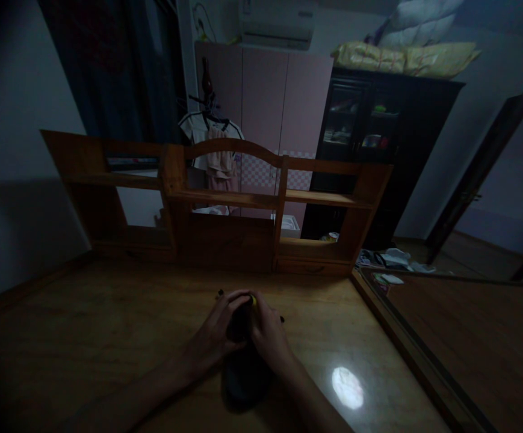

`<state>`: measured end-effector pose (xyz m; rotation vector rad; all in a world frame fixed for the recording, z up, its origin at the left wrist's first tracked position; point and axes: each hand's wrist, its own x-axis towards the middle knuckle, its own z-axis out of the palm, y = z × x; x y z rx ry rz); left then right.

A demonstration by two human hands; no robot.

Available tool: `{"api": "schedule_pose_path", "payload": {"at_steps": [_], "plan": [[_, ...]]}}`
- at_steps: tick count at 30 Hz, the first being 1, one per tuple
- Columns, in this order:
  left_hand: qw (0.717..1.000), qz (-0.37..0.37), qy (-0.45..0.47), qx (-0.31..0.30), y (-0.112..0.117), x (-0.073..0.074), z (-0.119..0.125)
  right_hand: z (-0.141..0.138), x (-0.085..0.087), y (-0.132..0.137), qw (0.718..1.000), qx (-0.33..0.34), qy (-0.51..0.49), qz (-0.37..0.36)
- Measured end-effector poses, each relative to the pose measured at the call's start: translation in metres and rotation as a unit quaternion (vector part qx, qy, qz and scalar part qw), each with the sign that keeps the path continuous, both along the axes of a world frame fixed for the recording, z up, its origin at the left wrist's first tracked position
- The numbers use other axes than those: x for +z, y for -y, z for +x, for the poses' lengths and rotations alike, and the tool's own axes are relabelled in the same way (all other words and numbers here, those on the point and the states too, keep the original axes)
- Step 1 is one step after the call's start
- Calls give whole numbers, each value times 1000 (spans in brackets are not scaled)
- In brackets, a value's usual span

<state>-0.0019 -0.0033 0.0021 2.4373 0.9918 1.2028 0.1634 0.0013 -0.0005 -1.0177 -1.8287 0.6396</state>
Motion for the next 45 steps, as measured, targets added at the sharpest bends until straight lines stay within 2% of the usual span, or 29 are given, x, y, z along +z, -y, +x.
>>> {"api": "schedule_pose_path", "payload": {"at_steps": [4,7,10,13,18,22,26,31,38,42,45], "plan": [[998,0,27,49,-5,-5,0,-3,4,2,999,-12,-24,-18],[995,5,36,88,-8,-8,-1,-3,3,1,994,8,-76,-83],[996,37,-4,79,-9,-9,-4,-4,3,0,971,67,-154,-170],[989,124,-57,56,-7,-7,-7,-5,7,2,959,90,-181,-200],[958,253,-124,49,-3,2,-8,-6,7,6,982,59,-137,-119],[942,287,-158,72,-3,9,-6,-7,-3,4,992,-1,-114,-53],[951,265,-150,59,-3,9,-3,-2,-4,2,996,-32,-88,-6],[975,191,-112,16,-6,2,-1,11,5,2,999,-24,18,46],[985,150,-84,-3,-8,-1,2,18,3,-3,981,-60,94,158],[987,129,-92,5,-5,0,3,20,-5,-6,979,-77,99,160],[987,131,-89,12,-2,-1,2,17,-7,-5,986,-92,58,124]]}}
